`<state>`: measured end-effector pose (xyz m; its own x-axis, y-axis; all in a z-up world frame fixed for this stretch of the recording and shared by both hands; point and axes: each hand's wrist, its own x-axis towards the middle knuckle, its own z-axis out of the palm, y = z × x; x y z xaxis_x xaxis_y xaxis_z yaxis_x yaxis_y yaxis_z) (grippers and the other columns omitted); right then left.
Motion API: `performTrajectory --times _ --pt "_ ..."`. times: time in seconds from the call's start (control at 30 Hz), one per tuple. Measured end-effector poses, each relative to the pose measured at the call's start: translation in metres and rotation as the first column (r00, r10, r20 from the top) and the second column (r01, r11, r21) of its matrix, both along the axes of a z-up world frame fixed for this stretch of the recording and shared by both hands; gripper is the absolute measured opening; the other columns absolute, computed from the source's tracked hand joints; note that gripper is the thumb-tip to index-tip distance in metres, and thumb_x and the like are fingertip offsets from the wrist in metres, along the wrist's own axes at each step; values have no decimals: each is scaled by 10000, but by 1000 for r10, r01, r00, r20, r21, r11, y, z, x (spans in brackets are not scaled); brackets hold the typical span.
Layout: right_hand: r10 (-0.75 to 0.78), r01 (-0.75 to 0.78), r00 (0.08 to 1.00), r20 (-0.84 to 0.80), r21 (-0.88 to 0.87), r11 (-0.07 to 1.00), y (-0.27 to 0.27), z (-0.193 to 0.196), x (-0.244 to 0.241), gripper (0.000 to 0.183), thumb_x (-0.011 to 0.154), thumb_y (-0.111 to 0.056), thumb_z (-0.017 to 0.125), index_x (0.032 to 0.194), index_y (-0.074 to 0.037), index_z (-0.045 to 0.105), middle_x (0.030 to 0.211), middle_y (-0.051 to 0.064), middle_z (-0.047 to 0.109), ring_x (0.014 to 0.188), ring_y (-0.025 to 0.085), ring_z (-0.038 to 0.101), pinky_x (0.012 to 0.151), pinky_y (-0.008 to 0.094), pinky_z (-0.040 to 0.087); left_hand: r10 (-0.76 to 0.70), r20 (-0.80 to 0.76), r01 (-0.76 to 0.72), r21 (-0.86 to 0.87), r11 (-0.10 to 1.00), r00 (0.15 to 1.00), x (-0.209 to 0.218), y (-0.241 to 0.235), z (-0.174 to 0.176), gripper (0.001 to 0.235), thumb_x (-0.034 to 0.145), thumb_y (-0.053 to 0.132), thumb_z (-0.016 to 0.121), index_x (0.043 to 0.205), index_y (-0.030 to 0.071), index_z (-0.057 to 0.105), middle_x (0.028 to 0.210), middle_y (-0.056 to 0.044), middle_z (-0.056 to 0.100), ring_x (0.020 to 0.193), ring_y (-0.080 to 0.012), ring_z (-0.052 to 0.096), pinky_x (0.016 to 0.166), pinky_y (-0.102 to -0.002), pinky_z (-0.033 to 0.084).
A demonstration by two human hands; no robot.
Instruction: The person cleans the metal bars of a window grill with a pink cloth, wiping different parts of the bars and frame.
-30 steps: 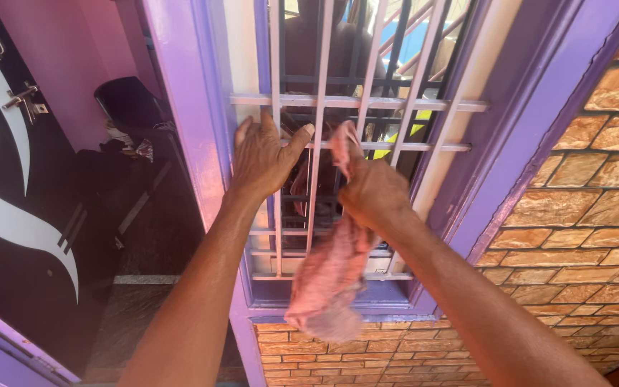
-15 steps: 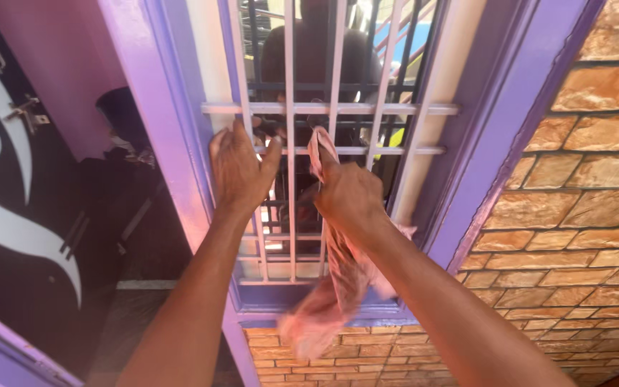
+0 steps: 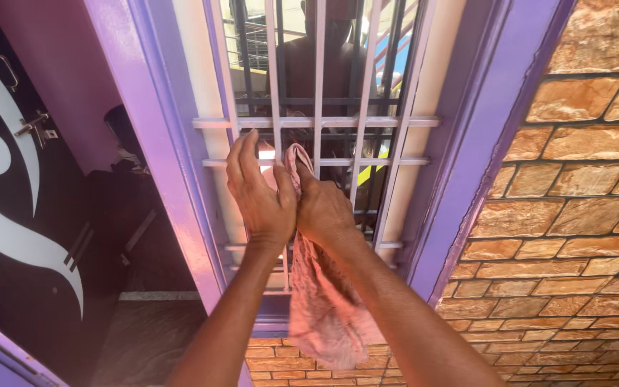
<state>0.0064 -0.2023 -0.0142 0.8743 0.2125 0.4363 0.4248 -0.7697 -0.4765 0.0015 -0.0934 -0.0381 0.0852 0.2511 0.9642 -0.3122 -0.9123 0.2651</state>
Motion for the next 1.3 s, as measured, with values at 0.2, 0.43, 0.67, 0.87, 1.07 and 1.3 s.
performTrajectory --times 0.2,0.43,0.67,0.87,1.07,1.3 --pt "37 -42 996 81 57 998 -49 -18 -8 446 828 -190 564 1217 4 665 953 337 724 921 455 748 939 536 567 -212 -446 185 -104 977 870 6 12 26 361 969 304 624 1233 63 676 874 -121 736 951 -304 701 982 -477 407" --pt "351 -242 935 -57 622 745 -33 -12 50 440 992 -283 490 1123 114 628 872 433 642 772 524 655 738 609 535 -257 -704 137 -223 965 662 24 16 60 318 813 361 731 979 90 758 852 -140 756 841 -341 718 770 -451 535" --pt "-126 131 966 225 -5 991 -65 -23 30 398 906 -214 524 1270 -113 648 877 297 742 798 466 709 762 608 527 -481 -657 313 -365 877 580 35 29 50 299 770 386 781 847 100 742 770 -102 758 751 -253 758 718 -392 580" --pt "250 -464 853 458 445 766 -25 -29 36 536 910 -115 509 1442 -61 479 1240 304 660 1118 485 655 926 547 508 -411 -567 320 -257 912 714 42 21 35 287 793 372 790 856 95 746 808 -103 756 793 -257 734 746 -400 552" --pt "-178 167 972 -150 -82 982 -52 -12 25 546 999 -180 419 1542 -160 469 1170 292 727 1111 449 707 1014 485 535 -411 -527 299 -288 910 744 37 17 32 266 801 345 779 873 92 739 862 -104 740 845 -277 721 797 -415 545" --pt "314 -405 890 331 256 878 -76 -20 35 558 932 -109 538 1482 -14 539 1234 286 689 1175 440 657 1000 492 493 -370 -505 305 -209 929 780 40 15 34 289 829 364 769 893 89 710 905 -136 746 904 -310 702 859 -444 523"
